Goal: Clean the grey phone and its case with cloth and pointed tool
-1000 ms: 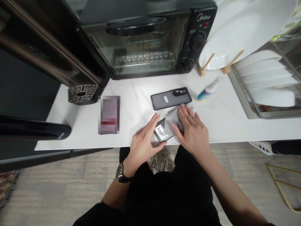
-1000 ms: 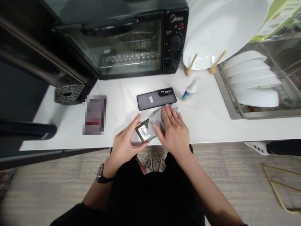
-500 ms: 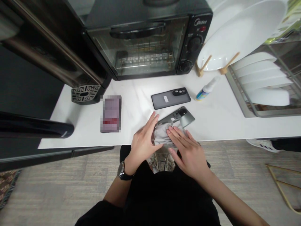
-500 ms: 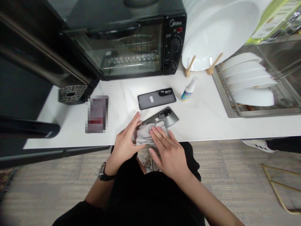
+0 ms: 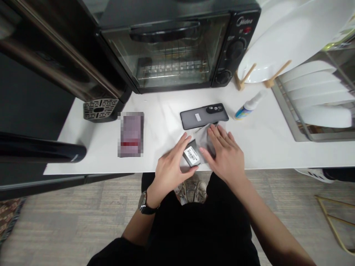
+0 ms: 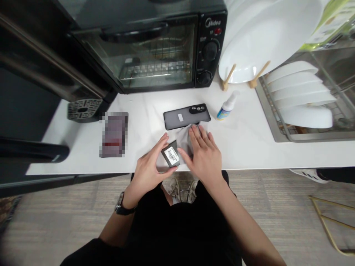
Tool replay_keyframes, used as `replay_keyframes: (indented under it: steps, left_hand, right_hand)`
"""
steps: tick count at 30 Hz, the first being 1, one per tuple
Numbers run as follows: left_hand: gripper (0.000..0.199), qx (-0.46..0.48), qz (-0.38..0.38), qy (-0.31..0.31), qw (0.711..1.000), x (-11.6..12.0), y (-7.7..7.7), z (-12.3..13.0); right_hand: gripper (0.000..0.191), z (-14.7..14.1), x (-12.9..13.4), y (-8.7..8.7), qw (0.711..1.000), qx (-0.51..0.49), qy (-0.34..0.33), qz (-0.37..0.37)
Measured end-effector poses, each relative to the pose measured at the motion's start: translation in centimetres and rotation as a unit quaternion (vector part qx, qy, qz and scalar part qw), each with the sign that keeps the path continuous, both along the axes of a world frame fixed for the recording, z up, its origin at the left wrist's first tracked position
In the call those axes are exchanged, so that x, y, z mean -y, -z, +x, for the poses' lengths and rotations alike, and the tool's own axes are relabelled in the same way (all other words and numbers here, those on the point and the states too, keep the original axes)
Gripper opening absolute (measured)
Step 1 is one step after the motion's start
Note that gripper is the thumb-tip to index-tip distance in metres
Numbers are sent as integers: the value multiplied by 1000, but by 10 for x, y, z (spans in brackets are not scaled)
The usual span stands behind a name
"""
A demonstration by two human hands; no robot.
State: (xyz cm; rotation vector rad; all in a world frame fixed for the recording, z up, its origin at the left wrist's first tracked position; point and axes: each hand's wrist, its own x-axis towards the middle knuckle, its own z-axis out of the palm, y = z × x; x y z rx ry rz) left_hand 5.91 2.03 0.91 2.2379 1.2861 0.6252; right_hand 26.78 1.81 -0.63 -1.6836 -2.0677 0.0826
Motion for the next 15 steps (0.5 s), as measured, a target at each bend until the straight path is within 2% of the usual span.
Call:
replay_keyframes:
  steps: [4,8,12,15]
  left_hand:
    - [94,3,-2,1,1000,2,3,-3]
    - [96,2,1,15,1000,3,4,-5]
    - [104,-5,-6,13,1000,3,3,-4]
    - [100,-5,-2,16,1000,2,1,-3]
  right_hand:
    - [65,-36,16,-6,994,-19,-104,-39]
    - [59,-52,46,-10,991,-39,-116,-57]
    - [55,-30,65,-11,988,-41,-134,-67]
    - [56,2,67,-8,993,-21,-98,-60]
